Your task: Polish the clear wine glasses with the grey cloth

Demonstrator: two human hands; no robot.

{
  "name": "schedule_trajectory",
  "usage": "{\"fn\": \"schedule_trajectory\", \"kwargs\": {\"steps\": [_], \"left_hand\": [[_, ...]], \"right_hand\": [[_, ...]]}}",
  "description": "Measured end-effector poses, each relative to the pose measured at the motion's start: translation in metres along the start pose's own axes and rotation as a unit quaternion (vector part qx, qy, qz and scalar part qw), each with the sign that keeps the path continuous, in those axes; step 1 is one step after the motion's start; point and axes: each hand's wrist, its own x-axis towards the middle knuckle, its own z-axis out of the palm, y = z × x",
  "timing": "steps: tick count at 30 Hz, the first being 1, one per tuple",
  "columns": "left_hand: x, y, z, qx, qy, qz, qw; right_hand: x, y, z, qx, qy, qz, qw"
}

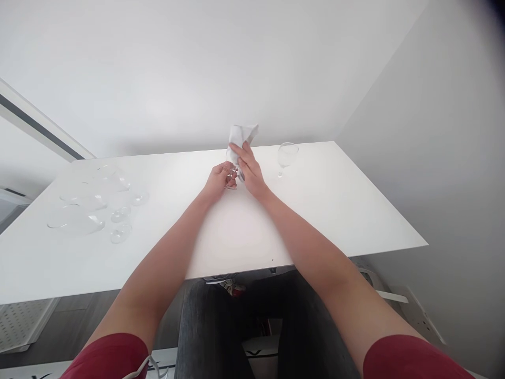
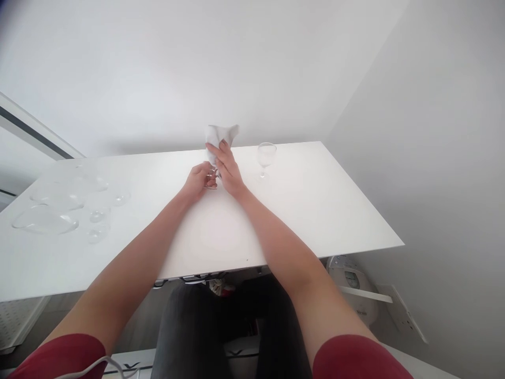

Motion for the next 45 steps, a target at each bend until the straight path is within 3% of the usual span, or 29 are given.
{"fn": "schedule_trajectory", "kwargs": {"steps": [3,6,10,14,17,19,23,29,33,39,45], "left_hand": [[-0.003,-0.001,0.002,0.051,-0.030,0.012,0.998],[-0.006,0.001,0.002,0.084,-0.051,0.021,0.995],[-0.009,0.002,-0.002,0.109,-0.089,0.025,0.990],[-0.011,0.001,-0.004,0.110,-0.139,0.016,0.984],[-0.009,0.001,-0.003,0.094,-0.151,0.024,0.984],[-0.006,0.000,-0.002,0.076,-0.129,0.041,0.988],[0.002,-0.005,-0.002,0.045,-0.042,0.068,0.996],[0.013,-0.018,-0.010,0.079,0.035,0.110,0.990],[0.017,-0.020,-0.016,0.123,0.118,0.148,0.974],[0.014,-0.016,-0.014,0.079,0.063,0.180,0.978],[0.015,-0.014,-0.016,0.062,0.110,0.205,0.970]], "right_hand": [[0.004,0.007,-0.006,-0.180,-0.027,-0.174,0.968],[0.008,0.011,-0.008,-0.226,-0.016,-0.203,0.953],[0.006,0.009,-0.011,-0.163,0.062,-0.158,0.972],[0.004,0.008,-0.019,0.002,0.044,-0.068,0.997],[0.004,0.008,-0.018,0.148,0.023,-0.017,0.989],[0.005,0.007,-0.011,0.197,0.010,0.026,0.980],[0.004,0.007,0.005,0.189,0.024,0.110,0.975],[0.002,0.004,0.009,0.129,0.059,0.090,0.986],[0.003,0.008,0.011,0.141,0.054,0.090,0.984],[0.005,0.018,0.011,0.185,0.036,0.158,0.969],[0.004,0.026,0.010,0.180,-0.035,0.132,0.974]]}}
